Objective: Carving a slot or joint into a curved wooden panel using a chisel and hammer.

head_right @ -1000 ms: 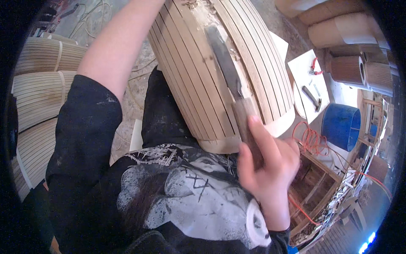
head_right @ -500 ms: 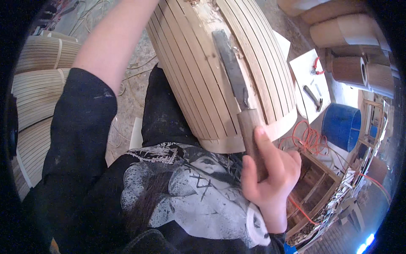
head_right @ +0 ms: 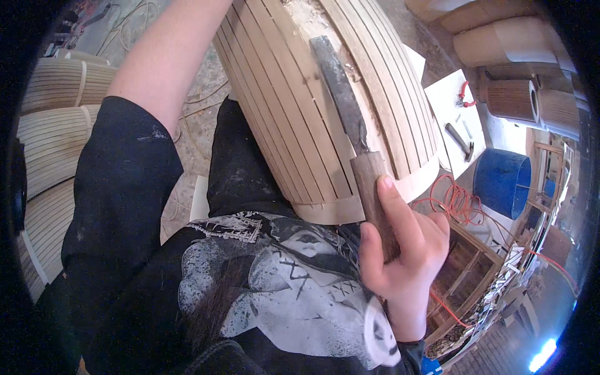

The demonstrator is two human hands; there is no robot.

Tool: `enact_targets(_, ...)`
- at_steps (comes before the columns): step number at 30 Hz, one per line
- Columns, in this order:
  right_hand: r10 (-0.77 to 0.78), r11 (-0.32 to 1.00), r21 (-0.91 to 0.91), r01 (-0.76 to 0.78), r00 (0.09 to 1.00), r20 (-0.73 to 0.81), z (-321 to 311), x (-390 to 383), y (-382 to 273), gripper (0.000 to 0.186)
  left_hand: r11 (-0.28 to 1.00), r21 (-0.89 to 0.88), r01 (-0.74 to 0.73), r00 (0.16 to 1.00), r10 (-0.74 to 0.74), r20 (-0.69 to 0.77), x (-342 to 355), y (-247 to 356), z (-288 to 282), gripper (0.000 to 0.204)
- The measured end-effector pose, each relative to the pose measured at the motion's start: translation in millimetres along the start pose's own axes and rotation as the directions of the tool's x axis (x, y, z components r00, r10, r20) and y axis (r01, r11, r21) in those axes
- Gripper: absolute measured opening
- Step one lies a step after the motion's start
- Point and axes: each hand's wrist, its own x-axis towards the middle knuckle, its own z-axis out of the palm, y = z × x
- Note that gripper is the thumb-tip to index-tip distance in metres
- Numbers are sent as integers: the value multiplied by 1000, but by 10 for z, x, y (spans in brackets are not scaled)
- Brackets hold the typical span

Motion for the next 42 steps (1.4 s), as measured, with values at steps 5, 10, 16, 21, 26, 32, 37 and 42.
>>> enact_targets(5,-97,994,-47,95,995,-38,47,-110,98,54,999,21,-39,994,41,-105,86,5,63,54)
enact_targets(10,-87,996,-1,87,995,-56,119,268,83,51,986,148,-79,997,82,-9,2,-73,-87,53)
enact_targets(16,-47,999,22,47,999,4,-105,81,-16,53,997,-58,-48,996,43,-83,15,-21,-11,53)
enact_targets(21,-2,999,44,-1,999,53,42,-180,33,53,920,-381,-94,895,246,373,94,-304,-386,49)
enact_targets(26,273,946,151,-287,956,108,-148,-770,147,55,958,-123,-259,910,285,302,379,-267,-220,41)
enact_targets(32,243,966,80,-244,970,31,-146,-979,139,58,766,516,-384,909,413,63,596,-372,342,30)
enact_targets(37,243,961,130,-243,970,13,159,-659,169,54,891,387,-238,968,249,22,186,-79,177,32)
enact_targets(42,221,959,178,-221,975,19,-82,-815,179,52,887,-258,-383,696,461,551,396,-375,-410,40)
